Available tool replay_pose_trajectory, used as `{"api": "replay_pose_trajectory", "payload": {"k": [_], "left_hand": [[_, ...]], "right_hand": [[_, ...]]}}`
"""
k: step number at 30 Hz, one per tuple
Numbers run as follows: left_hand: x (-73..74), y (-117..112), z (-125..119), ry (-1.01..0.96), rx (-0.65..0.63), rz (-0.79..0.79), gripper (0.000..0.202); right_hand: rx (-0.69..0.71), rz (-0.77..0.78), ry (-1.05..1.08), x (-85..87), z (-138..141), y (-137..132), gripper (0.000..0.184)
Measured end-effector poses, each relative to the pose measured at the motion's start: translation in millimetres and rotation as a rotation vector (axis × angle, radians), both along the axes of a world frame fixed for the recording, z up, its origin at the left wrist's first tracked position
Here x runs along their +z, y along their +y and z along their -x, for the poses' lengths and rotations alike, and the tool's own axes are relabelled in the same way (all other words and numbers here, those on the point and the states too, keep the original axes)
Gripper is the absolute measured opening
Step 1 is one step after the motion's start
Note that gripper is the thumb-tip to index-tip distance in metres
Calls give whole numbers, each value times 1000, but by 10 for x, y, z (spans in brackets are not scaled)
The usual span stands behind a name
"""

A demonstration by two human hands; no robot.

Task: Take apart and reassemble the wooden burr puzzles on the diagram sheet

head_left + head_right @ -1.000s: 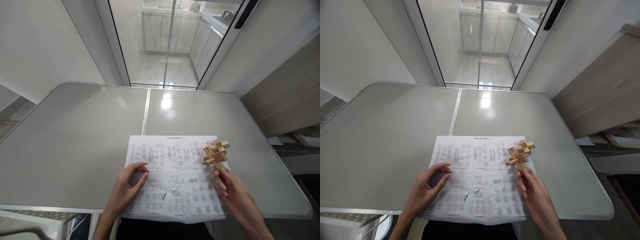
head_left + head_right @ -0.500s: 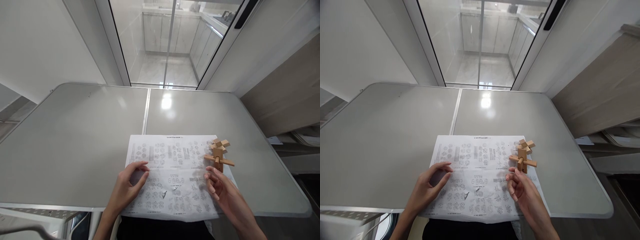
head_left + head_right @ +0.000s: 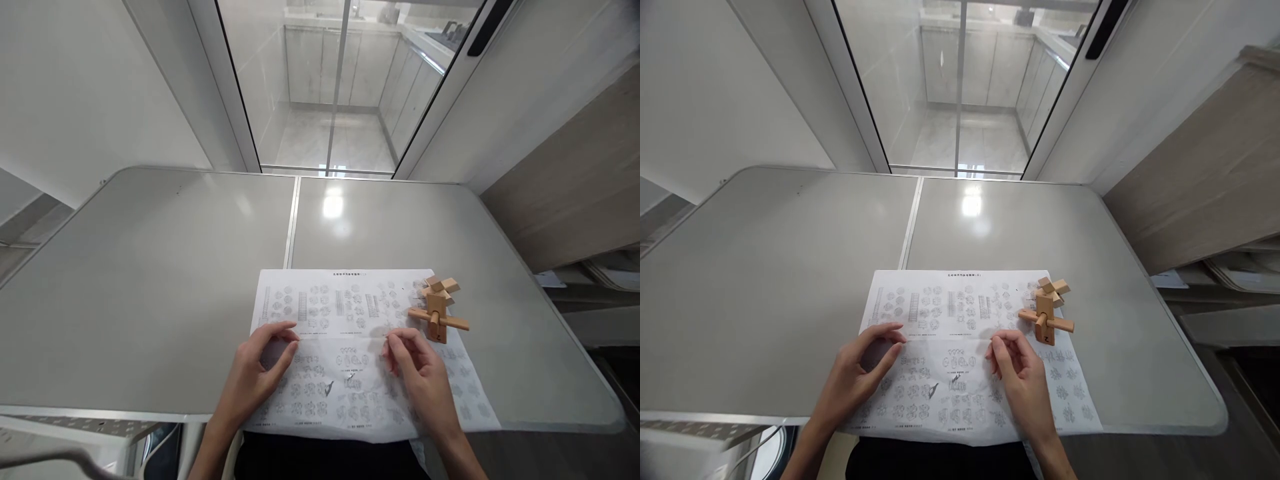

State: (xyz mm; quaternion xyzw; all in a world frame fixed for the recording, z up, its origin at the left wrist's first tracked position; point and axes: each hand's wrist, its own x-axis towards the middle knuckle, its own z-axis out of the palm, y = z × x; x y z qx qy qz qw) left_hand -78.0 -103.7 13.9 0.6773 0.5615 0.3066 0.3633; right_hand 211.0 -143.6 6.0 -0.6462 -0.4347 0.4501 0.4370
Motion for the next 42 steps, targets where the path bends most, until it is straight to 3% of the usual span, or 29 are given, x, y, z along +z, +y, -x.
{"api": "replay_pose_trajectory", "payload": {"k": [7, 42], "left_hand": [[-30, 10, 13, 28, 3, -13, 25], [9, 21, -8, 37, 20, -15, 24]], "right_hand": [[174, -81, -246, -94, 99, 9, 31], [207, -75, -264, -90, 111, 25, 35]]}}
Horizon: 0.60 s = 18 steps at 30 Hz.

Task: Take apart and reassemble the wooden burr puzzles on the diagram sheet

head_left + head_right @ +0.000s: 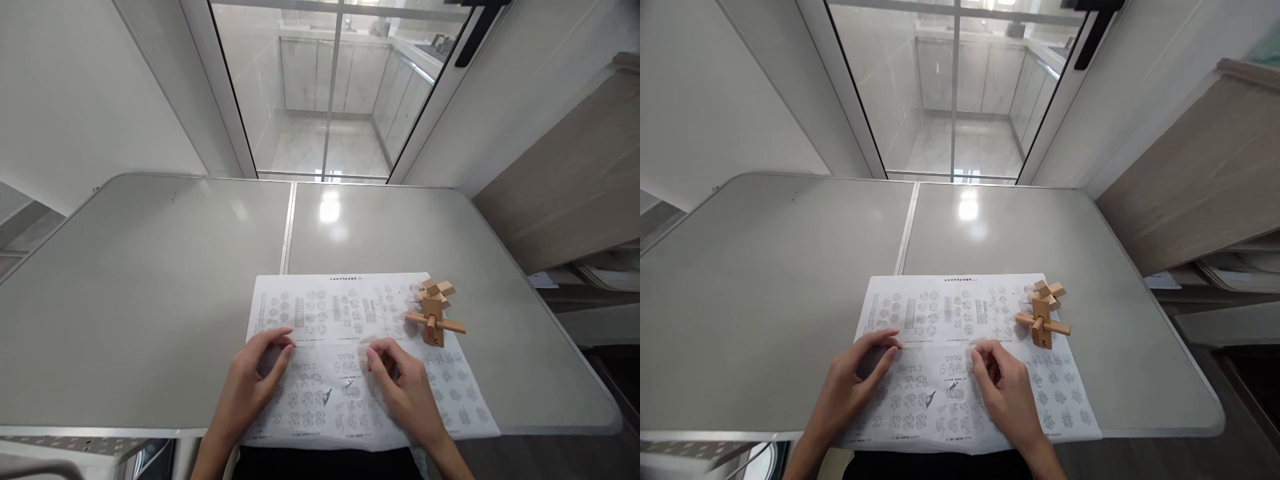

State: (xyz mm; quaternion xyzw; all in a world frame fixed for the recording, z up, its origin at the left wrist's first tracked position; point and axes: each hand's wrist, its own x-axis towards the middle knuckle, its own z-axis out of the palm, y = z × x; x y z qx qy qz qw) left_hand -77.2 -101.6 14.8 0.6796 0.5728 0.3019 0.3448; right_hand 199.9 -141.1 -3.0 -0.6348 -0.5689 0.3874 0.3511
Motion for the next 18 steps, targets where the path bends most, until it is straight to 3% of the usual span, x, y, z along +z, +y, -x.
{"api": "replay_pose_trajectory", "payload": {"k": [18], "left_hand": [[-1, 1, -19, 8, 5, -11, 26]], "right_hand": [[10, -36, 43, 2, 5, 15, 43]]}}
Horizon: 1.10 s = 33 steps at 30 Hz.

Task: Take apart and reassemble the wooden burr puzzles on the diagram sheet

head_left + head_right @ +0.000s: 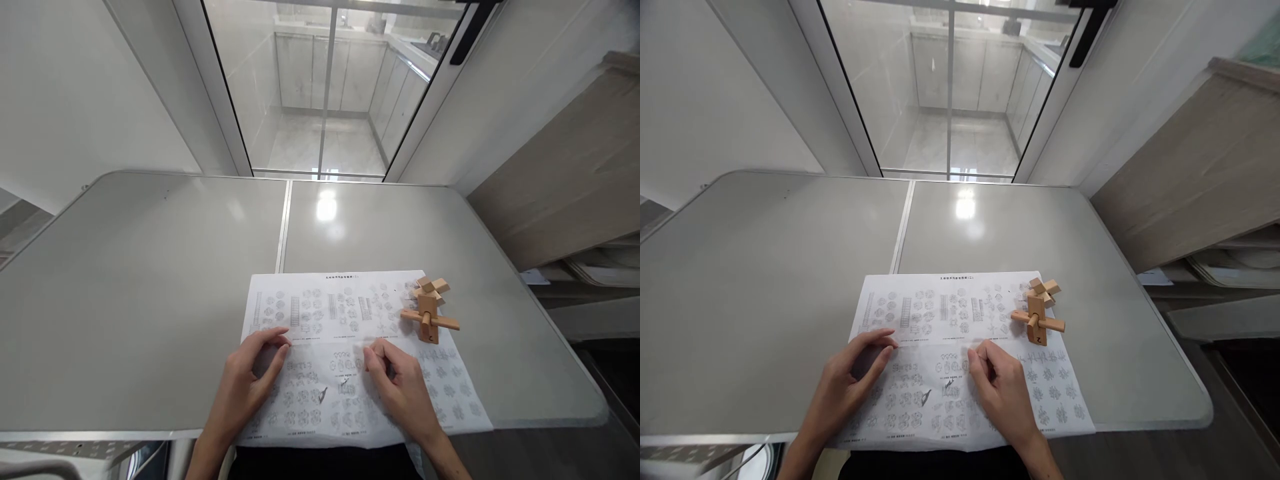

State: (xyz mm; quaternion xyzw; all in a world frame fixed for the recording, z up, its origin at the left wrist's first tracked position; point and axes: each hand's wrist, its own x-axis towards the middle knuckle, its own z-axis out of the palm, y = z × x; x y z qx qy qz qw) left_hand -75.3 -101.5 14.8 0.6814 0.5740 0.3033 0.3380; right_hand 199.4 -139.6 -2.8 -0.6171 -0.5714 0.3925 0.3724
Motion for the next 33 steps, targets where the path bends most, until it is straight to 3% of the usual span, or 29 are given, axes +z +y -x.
{"api": "replay_pose_trajectory", "payload": {"k": [8, 33], "left_hand": [[-32, -7, 22, 8, -4, -5, 25], [-23, -1, 12, 5, 3, 6, 26]], "right_hand": [[31, -103, -47, -15, 13, 17, 51], [35, -162, -75, -70, -1, 1, 49]]}}
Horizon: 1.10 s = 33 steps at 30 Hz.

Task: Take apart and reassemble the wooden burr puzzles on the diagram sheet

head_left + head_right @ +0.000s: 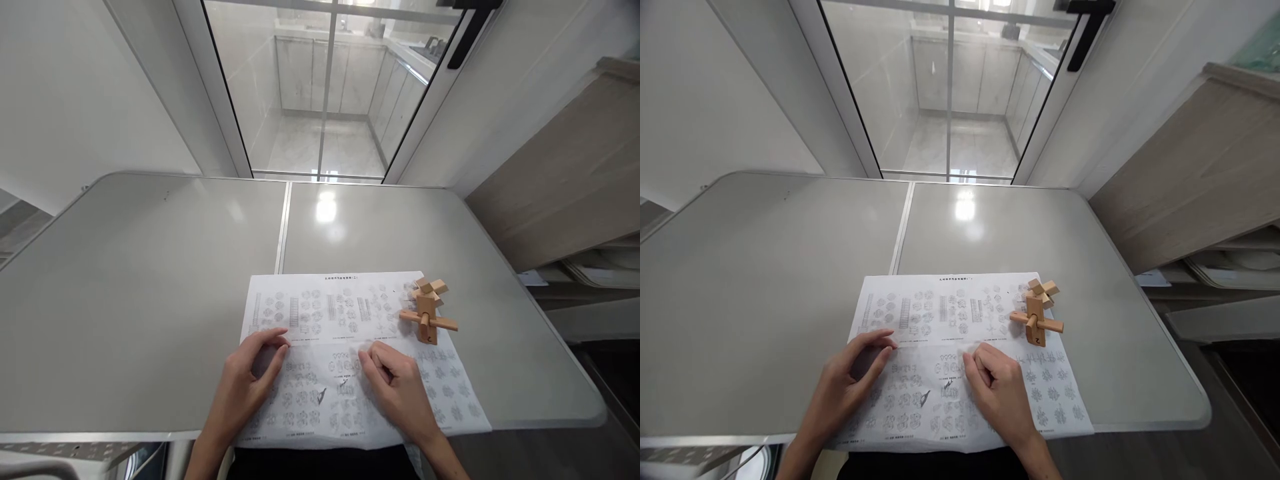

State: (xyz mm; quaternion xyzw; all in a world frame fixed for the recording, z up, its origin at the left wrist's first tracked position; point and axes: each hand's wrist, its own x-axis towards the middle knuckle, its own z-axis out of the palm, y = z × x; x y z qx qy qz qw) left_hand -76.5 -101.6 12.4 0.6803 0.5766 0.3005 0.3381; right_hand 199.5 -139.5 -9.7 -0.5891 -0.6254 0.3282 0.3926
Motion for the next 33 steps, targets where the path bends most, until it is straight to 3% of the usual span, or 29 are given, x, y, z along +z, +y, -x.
{"api": "replay_pose_trajectory", "payload": {"k": [6, 12, 15, 17, 20, 22, 28, 33], "left_hand": [[-16, -7, 11, 0, -7, -11, 25], [-25, -11, 15, -4, -8, 12, 26], [-32, -12, 19, -14, -6, 6, 26], [-35, -16, 21, -22, -3, 9, 26], [-31, -18, 21, -33, -3, 11, 26], [-21, -14, 19, -31, 2, 6, 25], [2, -8, 15, -22, 2, 12, 27], [-11, -20, 20, -27, 3, 9, 28]], "right_hand": [[-3, 6, 3, 26, 2, -2, 49], [-47, -83, -12, 307, -249, 51, 47], [-235, -161, -97, 451, -533, 153, 47], [-413, -130, -170, 487, -767, 252, 43], [-644, -39, -241, 445, -1130, 428, 34], [-695, 24, -270, 380, -1334, 546, 33], [-557, 179, -308, 245, -1606, 803, 52], [-367, 352, -367, 251, -1655, 908, 51]]}}
